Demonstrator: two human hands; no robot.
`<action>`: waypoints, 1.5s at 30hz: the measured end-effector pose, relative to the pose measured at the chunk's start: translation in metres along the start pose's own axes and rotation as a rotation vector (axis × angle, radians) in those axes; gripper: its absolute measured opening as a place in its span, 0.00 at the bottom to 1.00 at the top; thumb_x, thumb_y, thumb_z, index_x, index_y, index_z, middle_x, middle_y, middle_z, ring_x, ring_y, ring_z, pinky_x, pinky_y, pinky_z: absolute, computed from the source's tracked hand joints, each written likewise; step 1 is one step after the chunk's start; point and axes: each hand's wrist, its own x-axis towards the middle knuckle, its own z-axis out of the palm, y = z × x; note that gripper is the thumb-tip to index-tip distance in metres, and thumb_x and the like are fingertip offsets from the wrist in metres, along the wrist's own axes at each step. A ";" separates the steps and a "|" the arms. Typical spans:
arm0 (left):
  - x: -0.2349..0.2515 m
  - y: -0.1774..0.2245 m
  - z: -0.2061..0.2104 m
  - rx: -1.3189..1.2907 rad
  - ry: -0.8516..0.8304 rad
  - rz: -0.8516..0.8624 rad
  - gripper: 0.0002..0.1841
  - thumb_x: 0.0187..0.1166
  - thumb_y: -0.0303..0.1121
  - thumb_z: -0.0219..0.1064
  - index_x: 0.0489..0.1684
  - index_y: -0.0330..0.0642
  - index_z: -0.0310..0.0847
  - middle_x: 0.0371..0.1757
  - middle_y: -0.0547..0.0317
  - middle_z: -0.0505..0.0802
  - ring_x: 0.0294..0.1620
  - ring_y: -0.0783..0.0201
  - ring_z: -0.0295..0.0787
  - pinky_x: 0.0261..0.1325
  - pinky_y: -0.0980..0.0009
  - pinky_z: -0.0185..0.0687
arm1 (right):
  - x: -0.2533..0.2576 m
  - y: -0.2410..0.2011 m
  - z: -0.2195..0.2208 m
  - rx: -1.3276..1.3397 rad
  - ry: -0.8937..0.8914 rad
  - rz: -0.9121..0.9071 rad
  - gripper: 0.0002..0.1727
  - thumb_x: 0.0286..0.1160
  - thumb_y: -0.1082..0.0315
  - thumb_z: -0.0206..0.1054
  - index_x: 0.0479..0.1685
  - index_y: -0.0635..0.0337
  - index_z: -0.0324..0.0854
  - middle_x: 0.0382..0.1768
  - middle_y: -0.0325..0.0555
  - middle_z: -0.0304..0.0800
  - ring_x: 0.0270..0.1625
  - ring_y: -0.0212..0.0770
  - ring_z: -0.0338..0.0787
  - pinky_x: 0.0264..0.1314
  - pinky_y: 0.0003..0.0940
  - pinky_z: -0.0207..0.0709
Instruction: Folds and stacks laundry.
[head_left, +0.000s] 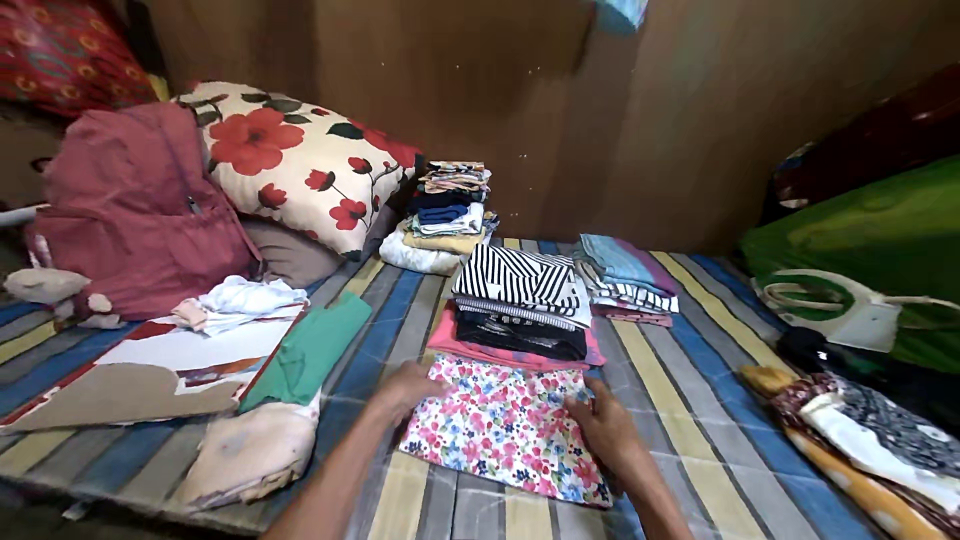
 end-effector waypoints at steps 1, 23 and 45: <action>-0.001 0.000 0.001 0.002 -0.002 0.009 0.15 0.83 0.27 0.67 0.63 0.30 0.79 0.48 0.48 0.91 0.43 0.64 0.89 0.51 0.65 0.85 | -0.001 -0.001 0.002 -0.031 0.013 0.000 0.30 0.89 0.61 0.61 0.85 0.65 0.64 0.53 0.66 0.90 0.54 0.60 0.91 0.62 0.58 0.79; -0.006 0.101 -0.030 0.150 0.174 0.396 0.19 0.90 0.29 0.58 0.76 0.33 0.73 0.62 0.35 0.87 0.58 0.47 0.88 0.64 0.49 0.81 | 0.047 -0.084 -0.058 0.087 0.249 -0.298 0.23 0.90 0.67 0.59 0.76 0.73 0.72 0.53 0.73 0.88 0.54 0.65 0.89 0.62 0.62 0.78; 0.122 0.185 0.006 0.689 0.514 0.596 0.28 0.88 0.32 0.60 0.88 0.39 0.64 0.78 0.28 0.77 0.76 0.26 0.73 0.69 0.26 0.66 | 0.183 -0.100 -0.079 -0.207 0.362 -0.409 0.24 0.93 0.64 0.54 0.81 0.69 0.71 0.73 0.74 0.77 0.74 0.75 0.77 0.72 0.75 0.66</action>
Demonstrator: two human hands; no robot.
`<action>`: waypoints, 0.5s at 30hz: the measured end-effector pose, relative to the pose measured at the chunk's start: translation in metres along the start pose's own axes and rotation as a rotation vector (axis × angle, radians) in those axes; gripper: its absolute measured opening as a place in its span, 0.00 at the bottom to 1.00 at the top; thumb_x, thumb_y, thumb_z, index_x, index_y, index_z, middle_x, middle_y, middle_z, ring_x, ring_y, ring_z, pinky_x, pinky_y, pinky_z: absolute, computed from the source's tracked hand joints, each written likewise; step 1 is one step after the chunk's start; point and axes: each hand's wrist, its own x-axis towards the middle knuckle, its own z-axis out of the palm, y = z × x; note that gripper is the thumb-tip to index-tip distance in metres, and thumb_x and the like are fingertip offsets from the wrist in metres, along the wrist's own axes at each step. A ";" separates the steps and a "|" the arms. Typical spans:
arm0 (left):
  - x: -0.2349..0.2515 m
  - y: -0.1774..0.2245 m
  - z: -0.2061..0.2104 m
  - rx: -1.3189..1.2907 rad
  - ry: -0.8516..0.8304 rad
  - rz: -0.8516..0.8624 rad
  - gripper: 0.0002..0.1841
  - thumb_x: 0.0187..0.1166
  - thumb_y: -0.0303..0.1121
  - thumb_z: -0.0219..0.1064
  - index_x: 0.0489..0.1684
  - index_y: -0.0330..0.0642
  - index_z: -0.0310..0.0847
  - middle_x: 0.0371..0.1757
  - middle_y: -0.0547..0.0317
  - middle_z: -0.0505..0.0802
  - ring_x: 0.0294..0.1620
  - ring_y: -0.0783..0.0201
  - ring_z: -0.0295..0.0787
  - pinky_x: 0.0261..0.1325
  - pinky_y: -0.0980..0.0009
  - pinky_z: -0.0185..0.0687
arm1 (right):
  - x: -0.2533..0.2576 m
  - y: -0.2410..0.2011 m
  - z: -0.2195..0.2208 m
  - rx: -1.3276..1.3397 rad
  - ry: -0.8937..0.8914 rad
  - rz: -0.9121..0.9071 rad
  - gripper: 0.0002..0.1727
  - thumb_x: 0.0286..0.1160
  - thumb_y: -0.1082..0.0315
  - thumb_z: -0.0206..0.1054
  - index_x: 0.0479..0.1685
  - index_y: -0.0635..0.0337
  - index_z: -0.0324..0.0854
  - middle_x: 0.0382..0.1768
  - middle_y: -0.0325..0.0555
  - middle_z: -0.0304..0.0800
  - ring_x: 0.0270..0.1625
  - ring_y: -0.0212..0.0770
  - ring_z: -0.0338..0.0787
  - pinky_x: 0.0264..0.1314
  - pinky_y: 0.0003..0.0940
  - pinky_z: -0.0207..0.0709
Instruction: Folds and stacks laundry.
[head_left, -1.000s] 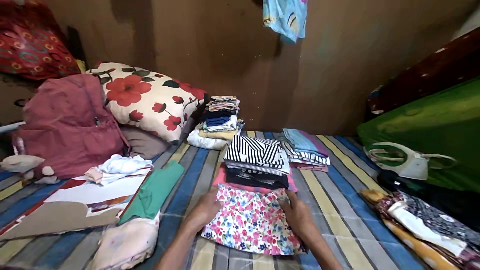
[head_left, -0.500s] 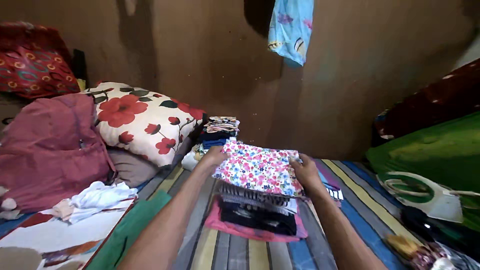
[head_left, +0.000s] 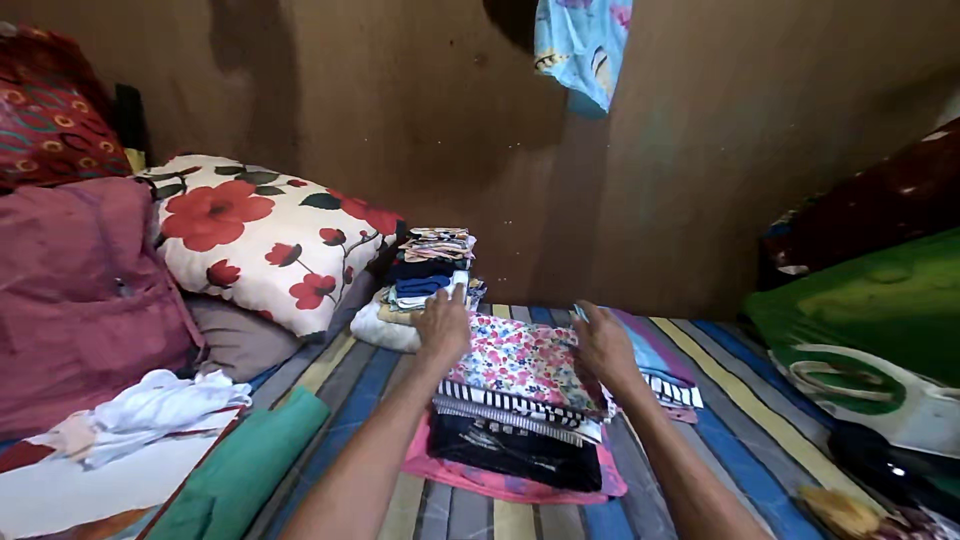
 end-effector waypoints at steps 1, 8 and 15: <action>-0.001 0.014 0.002 0.002 0.018 0.107 0.26 0.89 0.33 0.59 0.87 0.42 0.68 0.79 0.31 0.77 0.79 0.28 0.71 0.70 0.25 0.64 | -0.001 -0.010 -0.001 -0.045 0.003 -0.060 0.22 0.93 0.63 0.54 0.78 0.66 0.76 0.74 0.69 0.79 0.77 0.73 0.76 0.73 0.77 0.63; 0.003 0.013 0.076 0.148 -0.289 0.055 0.25 0.92 0.53 0.47 0.87 0.71 0.68 0.92 0.52 0.65 0.93 0.31 0.44 0.75 0.13 0.37 | -0.003 0.006 0.061 -0.243 -0.438 0.084 0.34 0.92 0.38 0.41 0.94 0.35 0.58 0.96 0.49 0.44 0.95 0.71 0.40 0.82 0.84 0.44; 0.013 0.012 0.064 0.124 -0.426 0.065 0.29 0.91 0.56 0.49 0.92 0.66 0.61 0.93 0.49 0.62 0.93 0.31 0.46 0.77 0.18 0.48 | 0.000 0.013 0.050 -0.077 -0.483 0.108 0.40 0.87 0.35 0.48 0.95 0.42 0.55 0.97 0.55 0.37 0.95 0.71 0.39 0.88 0.76 0.43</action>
